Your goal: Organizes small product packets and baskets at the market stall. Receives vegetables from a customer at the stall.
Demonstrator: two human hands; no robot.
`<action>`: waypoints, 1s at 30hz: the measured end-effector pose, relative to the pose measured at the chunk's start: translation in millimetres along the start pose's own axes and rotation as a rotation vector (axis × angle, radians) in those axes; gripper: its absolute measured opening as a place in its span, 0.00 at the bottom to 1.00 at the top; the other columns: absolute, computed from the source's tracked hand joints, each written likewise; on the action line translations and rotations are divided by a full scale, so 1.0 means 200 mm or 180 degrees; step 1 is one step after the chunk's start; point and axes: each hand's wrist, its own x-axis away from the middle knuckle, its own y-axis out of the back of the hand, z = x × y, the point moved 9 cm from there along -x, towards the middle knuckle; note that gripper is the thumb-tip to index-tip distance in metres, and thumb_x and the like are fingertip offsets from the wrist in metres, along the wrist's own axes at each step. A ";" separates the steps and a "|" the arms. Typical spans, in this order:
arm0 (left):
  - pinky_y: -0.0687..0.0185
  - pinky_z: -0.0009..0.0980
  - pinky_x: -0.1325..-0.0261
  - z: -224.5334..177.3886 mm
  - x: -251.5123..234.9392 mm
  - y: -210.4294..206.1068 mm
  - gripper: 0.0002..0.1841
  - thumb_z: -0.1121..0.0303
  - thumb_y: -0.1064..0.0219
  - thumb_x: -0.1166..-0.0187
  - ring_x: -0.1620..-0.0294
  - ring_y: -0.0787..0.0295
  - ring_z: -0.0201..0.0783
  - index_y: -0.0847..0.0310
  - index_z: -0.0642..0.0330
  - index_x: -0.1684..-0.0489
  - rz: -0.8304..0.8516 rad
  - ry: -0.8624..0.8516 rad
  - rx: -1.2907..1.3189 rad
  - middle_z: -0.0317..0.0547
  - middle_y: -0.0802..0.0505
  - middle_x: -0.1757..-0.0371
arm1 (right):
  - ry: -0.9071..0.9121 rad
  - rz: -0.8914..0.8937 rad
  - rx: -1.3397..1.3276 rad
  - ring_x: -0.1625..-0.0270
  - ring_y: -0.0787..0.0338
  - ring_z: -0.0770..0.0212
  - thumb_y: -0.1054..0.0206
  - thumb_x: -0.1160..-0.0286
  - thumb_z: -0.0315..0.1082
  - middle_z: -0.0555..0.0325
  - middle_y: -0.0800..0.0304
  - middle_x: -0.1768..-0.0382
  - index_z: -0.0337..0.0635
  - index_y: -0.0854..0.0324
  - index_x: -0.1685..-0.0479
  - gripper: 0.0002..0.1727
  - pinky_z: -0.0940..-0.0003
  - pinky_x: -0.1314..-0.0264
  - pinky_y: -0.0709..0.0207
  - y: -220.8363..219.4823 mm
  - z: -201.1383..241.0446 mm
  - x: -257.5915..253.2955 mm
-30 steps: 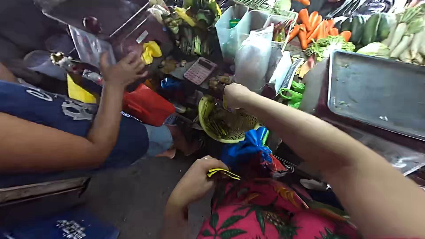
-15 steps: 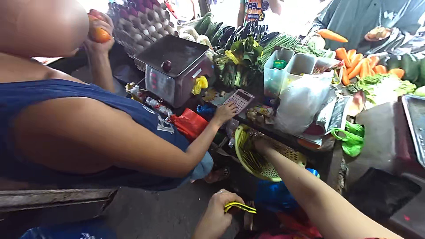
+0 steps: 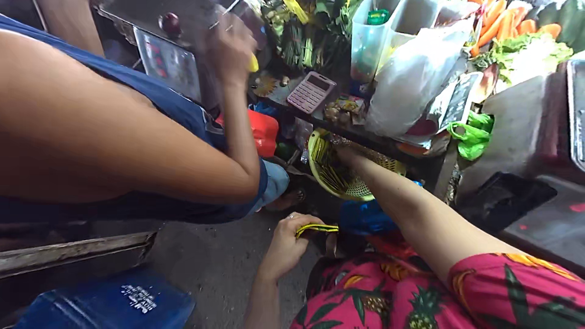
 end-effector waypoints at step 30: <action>0.35 0.62 0.20 0.12 -0.71 -0.96 0.22 0.59 0.46 0.12 0.24 0.21 0.60 0.17 0.61 0.29 0.2137 0.0751 -0.2370 0.61 0.11 0.33 | 0.1708 -0.1929 0.1022 0.41 0.09 0.69 0.46 0.13 0.49 0.65 0.08 0.42 0.54 0.18 0.26 0.24 0.65 0.40 0.14 1.02 0.09 2.00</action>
